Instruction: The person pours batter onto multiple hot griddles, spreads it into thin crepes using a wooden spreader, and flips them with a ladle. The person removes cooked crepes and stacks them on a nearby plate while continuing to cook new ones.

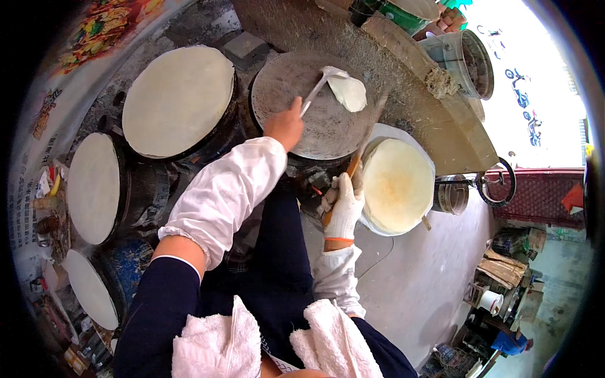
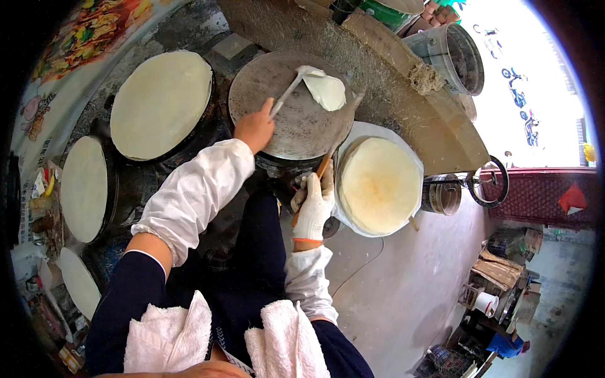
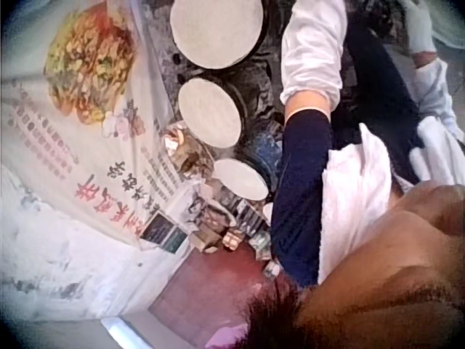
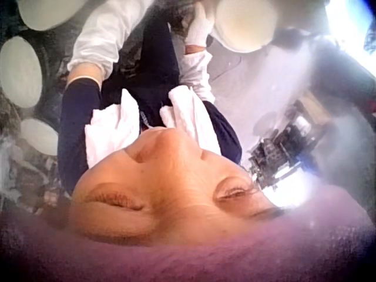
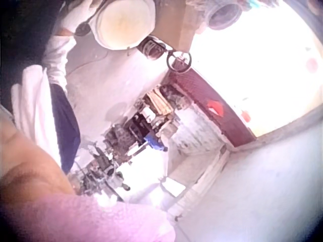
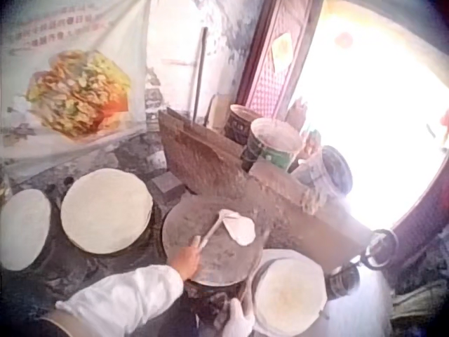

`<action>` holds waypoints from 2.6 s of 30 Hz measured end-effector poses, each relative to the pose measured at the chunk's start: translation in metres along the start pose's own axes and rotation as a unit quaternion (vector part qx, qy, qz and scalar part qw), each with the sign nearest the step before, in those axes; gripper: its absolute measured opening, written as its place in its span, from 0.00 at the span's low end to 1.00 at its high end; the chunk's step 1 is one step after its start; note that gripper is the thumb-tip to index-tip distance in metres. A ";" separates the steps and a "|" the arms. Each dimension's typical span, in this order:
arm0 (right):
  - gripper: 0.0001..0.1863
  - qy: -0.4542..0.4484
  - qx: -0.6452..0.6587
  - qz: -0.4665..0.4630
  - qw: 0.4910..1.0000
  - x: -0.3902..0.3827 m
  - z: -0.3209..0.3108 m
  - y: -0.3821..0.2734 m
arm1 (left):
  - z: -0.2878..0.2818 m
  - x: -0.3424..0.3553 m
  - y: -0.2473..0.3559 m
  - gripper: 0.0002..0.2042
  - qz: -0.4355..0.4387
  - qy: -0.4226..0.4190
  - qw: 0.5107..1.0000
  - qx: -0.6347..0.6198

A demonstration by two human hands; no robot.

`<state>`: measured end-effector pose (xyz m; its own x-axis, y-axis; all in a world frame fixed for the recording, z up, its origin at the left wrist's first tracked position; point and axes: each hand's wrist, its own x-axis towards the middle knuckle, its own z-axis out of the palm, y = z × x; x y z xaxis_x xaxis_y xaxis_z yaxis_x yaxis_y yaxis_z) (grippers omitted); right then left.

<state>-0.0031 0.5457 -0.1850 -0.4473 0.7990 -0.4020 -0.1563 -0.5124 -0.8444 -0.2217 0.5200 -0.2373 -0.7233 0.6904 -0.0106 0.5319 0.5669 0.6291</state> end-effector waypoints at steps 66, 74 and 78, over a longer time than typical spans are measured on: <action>0.22 -0.148 -0.490 -0.227 0.829 0.180 0.011 0.014 | -0.038 -0.425 -0.217 0.11 -0.371 0.170 0.911 -0.059; 0.25 -0.217 -0.533 -0.131 0.807 0.242 0.013 -0.025 | -0.048 -0.411 -0.197 0.11 -0.425 0.148 0.893 -0.021; 0.26 -0.288 -0.537 -0.148 0.779 0.208 0.023 0.001 | -0.045 -0.422 -0.204 0.12 -0.420 0.151 0.895 0.010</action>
<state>-0.1168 0.7040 -0.2616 -0.9005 0.4005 -0.1695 0.3614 0.4722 -0.8040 -0.0452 0.0927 -0.3264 -0.9558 -0.1340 -0.2616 -0.2500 0.8386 0.4840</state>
